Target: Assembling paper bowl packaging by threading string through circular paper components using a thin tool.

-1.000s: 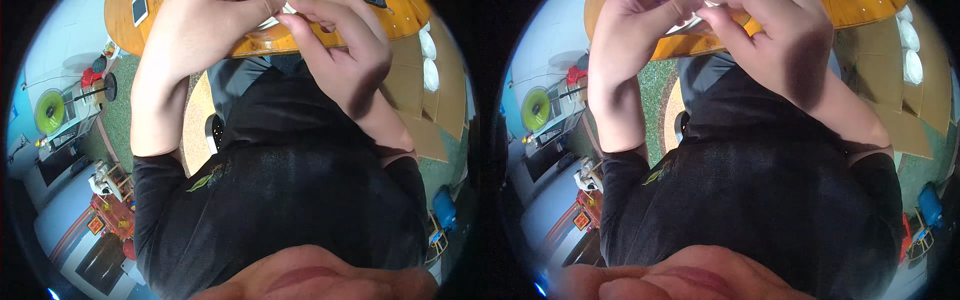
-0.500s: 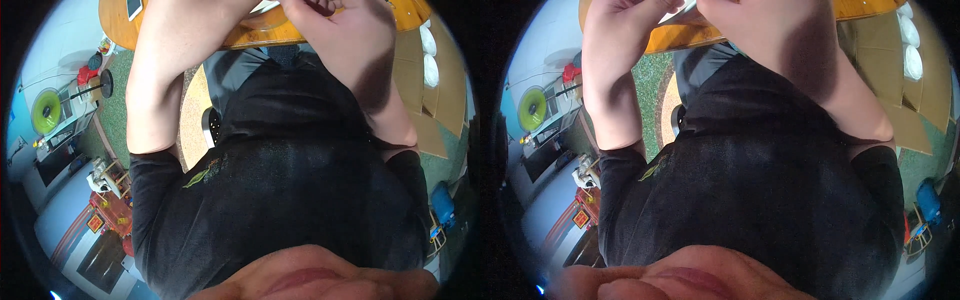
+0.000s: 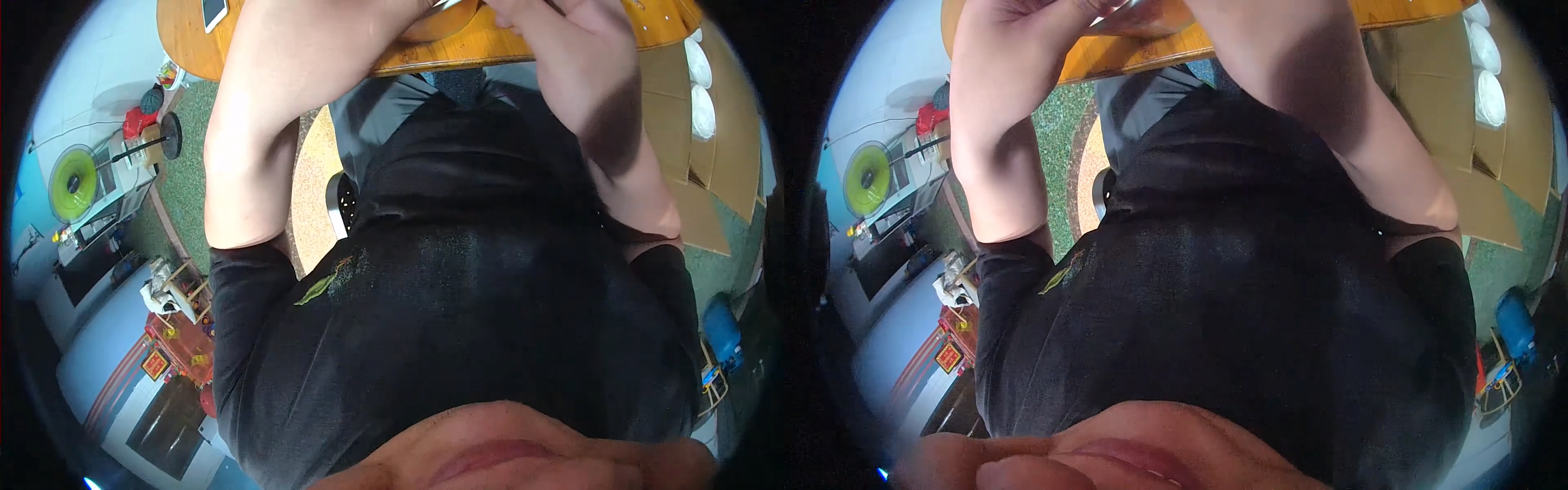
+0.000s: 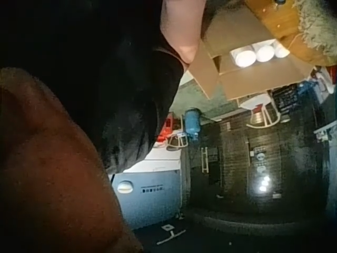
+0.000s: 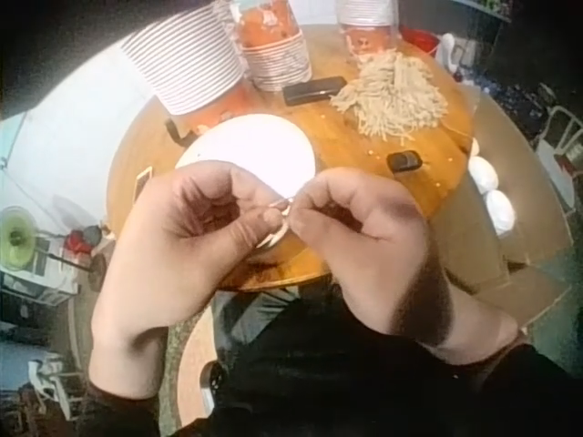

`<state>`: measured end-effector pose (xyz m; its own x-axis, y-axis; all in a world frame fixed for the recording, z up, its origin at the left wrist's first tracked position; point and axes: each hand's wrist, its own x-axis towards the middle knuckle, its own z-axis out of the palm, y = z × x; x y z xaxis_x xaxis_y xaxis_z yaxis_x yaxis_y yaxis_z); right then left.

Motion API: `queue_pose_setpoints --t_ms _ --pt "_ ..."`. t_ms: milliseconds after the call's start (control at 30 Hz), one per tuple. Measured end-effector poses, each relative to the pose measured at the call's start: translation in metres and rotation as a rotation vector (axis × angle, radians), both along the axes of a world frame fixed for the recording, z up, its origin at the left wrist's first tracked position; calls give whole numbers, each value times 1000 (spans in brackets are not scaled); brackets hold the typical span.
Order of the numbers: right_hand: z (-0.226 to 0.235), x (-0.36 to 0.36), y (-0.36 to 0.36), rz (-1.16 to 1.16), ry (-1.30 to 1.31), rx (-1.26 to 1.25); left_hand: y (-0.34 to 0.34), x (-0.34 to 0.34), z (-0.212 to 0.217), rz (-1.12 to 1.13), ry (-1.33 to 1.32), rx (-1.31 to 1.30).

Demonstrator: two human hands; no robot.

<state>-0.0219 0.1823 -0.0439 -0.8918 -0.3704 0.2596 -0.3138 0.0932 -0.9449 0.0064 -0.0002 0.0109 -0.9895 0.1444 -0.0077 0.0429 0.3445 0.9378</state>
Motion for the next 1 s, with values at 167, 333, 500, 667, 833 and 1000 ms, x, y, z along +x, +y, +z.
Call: queue_pose_setpoints --t_ms 167,333,500,667,833,1000 --pt "3 -5 2 67 -344 -130 9 2 1 27 82 -113" --pt "-2 2 1 15 -156 -62 9 2 1 14 112 -149" --pt "-2 3 1 2 -48 -115 11 -4 4 39 -20 -32" --pt "6 0 5 -104 400 145 11 -5 6 3 39 -166" --pt "8 -3 7 -77 456 137 9 -5 4 33 -42 -123" --pt "11 -1 4 -44 251 94 10 -7 6 68 -124 -127"
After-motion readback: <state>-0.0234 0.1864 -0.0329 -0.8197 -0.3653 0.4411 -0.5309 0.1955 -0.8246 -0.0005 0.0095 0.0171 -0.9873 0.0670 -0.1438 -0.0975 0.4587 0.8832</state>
